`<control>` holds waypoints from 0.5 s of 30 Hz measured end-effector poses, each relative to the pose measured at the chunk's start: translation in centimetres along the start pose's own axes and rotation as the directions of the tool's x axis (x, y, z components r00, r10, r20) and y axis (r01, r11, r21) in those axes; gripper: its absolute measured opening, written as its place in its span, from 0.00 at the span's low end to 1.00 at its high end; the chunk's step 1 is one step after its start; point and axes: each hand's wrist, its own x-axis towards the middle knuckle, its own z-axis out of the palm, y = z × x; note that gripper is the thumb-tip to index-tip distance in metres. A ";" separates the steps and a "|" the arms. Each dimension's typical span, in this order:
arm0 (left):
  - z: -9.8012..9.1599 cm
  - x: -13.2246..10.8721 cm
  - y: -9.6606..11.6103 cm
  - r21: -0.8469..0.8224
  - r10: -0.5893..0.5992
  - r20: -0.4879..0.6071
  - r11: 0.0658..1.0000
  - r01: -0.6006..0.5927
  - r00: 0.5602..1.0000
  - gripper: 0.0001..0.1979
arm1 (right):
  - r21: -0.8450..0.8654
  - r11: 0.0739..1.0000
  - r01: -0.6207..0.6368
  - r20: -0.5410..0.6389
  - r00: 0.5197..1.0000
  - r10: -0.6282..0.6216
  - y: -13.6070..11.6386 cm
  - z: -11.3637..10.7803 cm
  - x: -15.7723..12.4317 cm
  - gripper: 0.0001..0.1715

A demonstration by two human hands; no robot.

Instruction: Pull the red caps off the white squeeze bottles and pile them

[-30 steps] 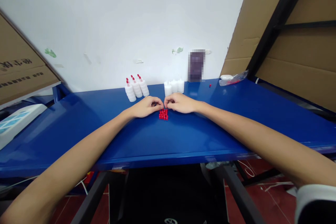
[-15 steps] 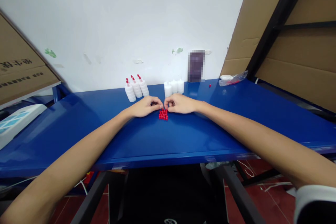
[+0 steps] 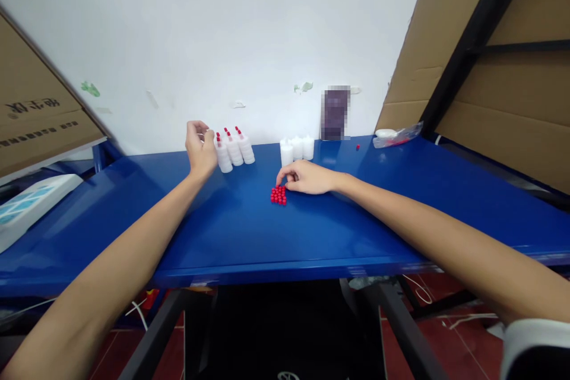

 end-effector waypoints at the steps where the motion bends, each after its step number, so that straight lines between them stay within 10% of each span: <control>1: 0.1 0.1 -0.4 0.011 -0.029 -0.004 1.000 0.029 1.000 0.07 | 0.006 1.000 0.009 0.006 1.000 -0.009 0.1 0.0 0.0 0.15; 15: 0.2 0.1 -0.7 0.163 -0.100 0.173 0.984 0.071 0.980 0.12 | 0.038 0.999 -0.003 0.010 1.000 0.003 0.2 0.1 0.0 0.13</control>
